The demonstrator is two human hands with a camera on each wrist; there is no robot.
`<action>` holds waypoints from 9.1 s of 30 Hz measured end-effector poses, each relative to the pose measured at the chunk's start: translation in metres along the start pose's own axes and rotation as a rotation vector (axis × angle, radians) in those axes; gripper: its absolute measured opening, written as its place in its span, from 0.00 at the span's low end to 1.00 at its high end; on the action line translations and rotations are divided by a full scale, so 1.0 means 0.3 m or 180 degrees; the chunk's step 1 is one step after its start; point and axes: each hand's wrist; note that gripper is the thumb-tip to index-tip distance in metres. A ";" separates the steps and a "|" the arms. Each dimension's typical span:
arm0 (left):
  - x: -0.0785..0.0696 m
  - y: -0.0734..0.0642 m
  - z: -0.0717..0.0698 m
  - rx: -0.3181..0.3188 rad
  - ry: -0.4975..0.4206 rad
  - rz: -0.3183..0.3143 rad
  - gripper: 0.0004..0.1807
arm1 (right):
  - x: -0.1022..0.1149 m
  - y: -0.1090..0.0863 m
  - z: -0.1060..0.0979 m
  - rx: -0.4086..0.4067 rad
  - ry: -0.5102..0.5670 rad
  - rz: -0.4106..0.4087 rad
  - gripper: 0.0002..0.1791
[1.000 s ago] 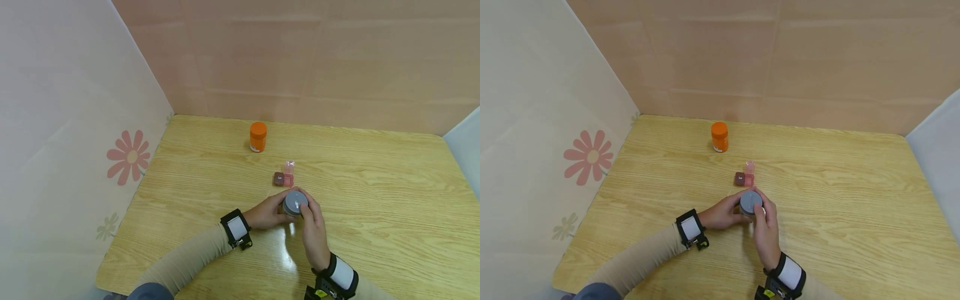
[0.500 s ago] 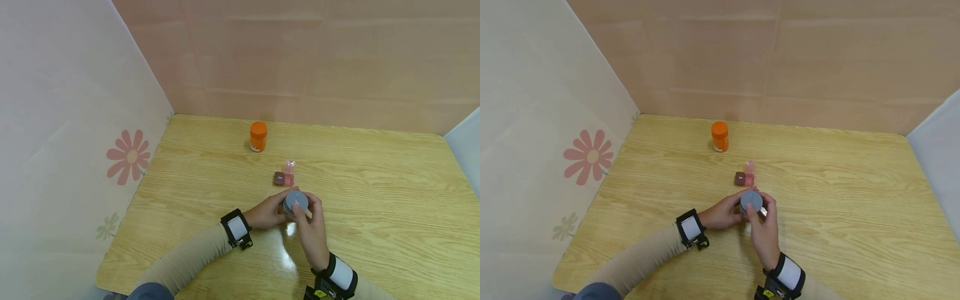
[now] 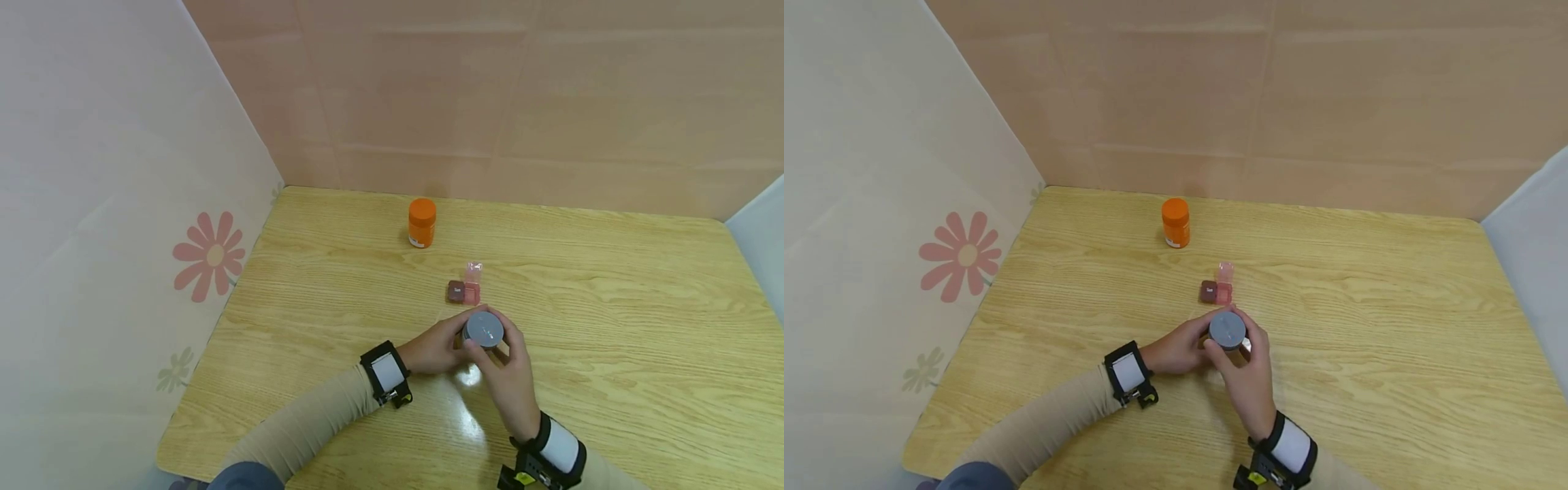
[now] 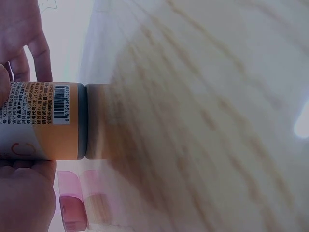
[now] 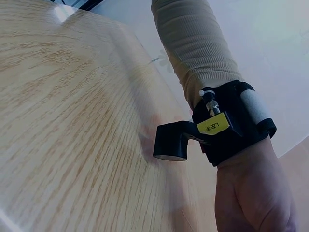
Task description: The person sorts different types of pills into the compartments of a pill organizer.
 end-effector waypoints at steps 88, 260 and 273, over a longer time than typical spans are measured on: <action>-0.002 0.003 0.003 -0.0068 0.0103 -0.0139 0.47 | 0.084 0.077 -0.313 0.0412 -0.1272 -0.0122 0.32; -0.007 0.214 -0.187 -0.1098 0.0271 -0.1977 0.09 | -0.038 0.063 -0.126 0.1062 -0.1431 -0.0886 0.35; -0.001 0.219 -0.190 -0.1055 0.0265 -0.2026 0.09 | 0.076 0.167 -0.211 0.0822 -0.1811 -0.1072 0.34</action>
Point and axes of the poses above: each hand's wrist, its own y-axis towards the middle knuckle, its own z-axis out of the palm, x = y × z, and after that the axes turned 7 degrees about y, right-handed
